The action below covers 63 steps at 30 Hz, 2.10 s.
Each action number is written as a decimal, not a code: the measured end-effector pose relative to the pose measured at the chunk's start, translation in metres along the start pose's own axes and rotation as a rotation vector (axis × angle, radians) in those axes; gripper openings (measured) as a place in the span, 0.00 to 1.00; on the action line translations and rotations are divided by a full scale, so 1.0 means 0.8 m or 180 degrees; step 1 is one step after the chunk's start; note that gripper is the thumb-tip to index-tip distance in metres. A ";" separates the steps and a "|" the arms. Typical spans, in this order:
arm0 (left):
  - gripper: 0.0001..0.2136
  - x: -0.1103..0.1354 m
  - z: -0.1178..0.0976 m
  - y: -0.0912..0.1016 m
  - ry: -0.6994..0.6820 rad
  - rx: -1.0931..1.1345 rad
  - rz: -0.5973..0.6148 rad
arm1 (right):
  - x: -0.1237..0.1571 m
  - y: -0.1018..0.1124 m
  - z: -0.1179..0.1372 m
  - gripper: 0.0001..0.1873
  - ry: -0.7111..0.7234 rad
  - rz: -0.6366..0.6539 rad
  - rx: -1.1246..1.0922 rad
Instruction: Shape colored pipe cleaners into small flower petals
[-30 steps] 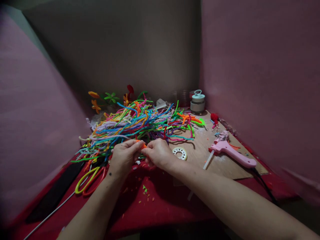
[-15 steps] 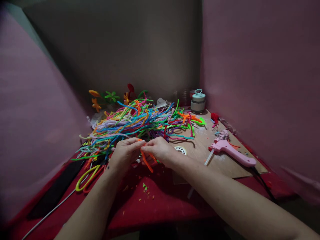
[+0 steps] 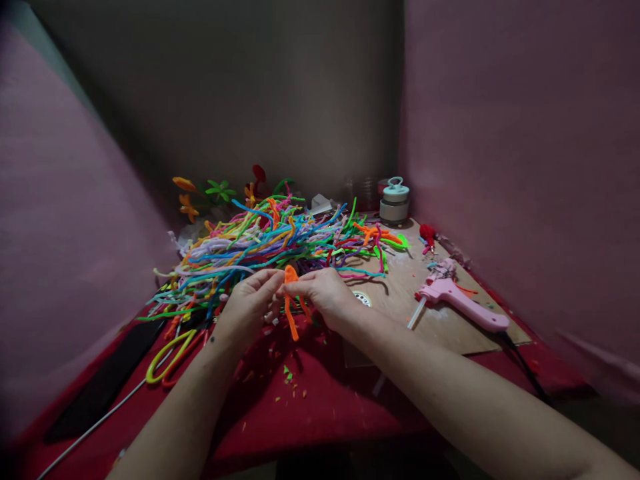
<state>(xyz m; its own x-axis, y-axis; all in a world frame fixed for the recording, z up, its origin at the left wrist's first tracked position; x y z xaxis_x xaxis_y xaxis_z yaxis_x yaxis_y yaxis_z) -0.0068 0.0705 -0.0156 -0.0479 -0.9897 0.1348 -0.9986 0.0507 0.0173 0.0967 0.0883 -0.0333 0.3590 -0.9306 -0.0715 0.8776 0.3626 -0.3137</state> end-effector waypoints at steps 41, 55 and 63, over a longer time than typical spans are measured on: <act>0.08 0.049 -0.059 -0.028 -0.2653 -0.1710 -0.0117 | -0.008 0.017 -0.013 0.03 -0.0457 -0.0736 -0.1625; 0.04 0.042 -0.059 -0.011 -0.2025 -0.1424 -0.0211 | -0.012 0.009 0.006 0.05 0.0335 -0.0152 -0.0387; 0.04 0.049 -0.071 -0.016 -0.2252 -0.2343 -0.0374 | -0.005 0.007 0.003 0.03 0.0042 -0.0143 -0.0109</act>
<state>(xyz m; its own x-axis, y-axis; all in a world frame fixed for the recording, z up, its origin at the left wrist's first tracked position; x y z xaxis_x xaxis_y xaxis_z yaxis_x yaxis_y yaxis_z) 0.0056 0.0387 0.0458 -0.1919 -0.8338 -0.5176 -0.7470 -0.2180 0.6281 0.1012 0.0941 -0.0328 0.3150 -0.9466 -0.0690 0.8812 0.3187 -0.3492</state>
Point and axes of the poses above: each hand's wrist, its own x-axis away from the middle knuckle, its own y-axis out of the back of the hand, z = x × y, the point moved 8 cm from there along -x, towards the middle knuckle, and after that the axes turned 7 degrees about y, right-handed, at the moved point
